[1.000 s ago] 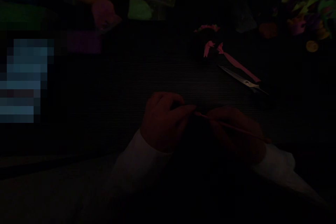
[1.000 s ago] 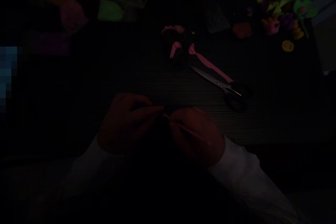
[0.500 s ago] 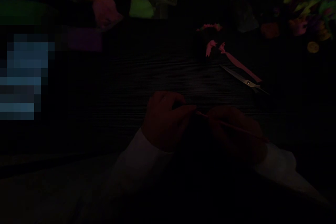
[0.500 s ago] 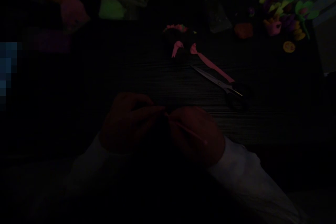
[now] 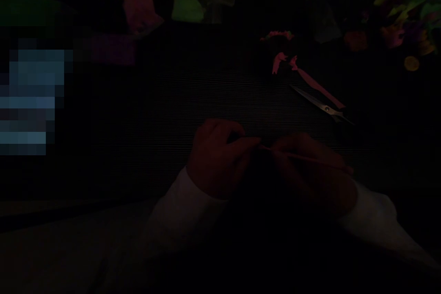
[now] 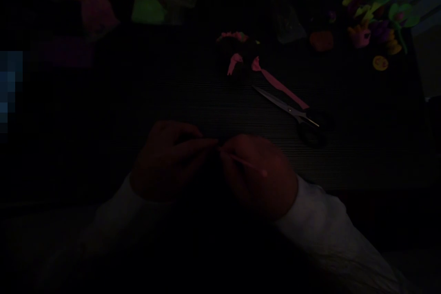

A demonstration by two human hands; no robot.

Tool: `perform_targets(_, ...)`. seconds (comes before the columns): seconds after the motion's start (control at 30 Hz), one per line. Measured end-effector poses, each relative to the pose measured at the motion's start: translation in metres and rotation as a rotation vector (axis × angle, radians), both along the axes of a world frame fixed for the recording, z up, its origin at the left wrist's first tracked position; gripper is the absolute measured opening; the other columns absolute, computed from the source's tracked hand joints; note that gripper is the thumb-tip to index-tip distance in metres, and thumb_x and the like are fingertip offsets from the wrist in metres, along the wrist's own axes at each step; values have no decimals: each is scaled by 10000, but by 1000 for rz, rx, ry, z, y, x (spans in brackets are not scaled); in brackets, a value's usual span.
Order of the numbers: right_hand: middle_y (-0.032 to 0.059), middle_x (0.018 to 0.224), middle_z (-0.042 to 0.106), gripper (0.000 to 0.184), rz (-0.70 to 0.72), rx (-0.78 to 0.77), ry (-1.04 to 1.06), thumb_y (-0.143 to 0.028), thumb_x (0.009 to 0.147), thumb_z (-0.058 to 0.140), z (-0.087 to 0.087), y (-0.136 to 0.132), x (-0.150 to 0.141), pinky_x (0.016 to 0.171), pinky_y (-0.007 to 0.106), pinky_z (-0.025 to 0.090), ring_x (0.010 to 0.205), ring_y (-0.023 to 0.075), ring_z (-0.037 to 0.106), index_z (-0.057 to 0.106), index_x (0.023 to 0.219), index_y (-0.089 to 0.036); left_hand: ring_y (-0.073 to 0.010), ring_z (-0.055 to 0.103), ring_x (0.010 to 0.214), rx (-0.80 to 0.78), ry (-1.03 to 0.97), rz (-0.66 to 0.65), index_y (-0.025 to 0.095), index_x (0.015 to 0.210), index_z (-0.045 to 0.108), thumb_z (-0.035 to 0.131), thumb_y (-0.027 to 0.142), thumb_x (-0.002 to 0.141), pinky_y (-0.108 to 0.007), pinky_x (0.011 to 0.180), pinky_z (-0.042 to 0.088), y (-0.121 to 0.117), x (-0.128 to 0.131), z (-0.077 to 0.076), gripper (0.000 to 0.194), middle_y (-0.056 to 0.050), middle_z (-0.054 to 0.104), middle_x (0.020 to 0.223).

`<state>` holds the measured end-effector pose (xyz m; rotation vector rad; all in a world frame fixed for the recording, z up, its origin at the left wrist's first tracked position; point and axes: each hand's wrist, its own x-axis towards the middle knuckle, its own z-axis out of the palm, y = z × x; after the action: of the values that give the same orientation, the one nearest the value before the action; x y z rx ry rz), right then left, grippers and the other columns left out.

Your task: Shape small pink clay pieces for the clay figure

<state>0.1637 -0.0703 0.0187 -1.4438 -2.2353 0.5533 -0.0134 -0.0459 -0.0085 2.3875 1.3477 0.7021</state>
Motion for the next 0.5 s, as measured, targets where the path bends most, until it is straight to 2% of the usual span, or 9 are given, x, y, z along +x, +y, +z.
perform_targets(0.23,32,764,599,58,57,9,9,-210,811,480,-7,1,9,615,287,418,684,139,559,514,845,-176,-218,517,810,18,10,-15,263,904,675,560,201,731,-410,721,415,-1,1,-2,217,-70,613,861)
perform_targets(0.5,22,745,597,99,161,10,75,-164,799,499,-8,3,19,630,291,402,692,124,535,545,887,-157,-219,523,802,35,2,-7,257,885,680,571,212,730,-404,704,420,-1,0,-3,195,-70,618,851)
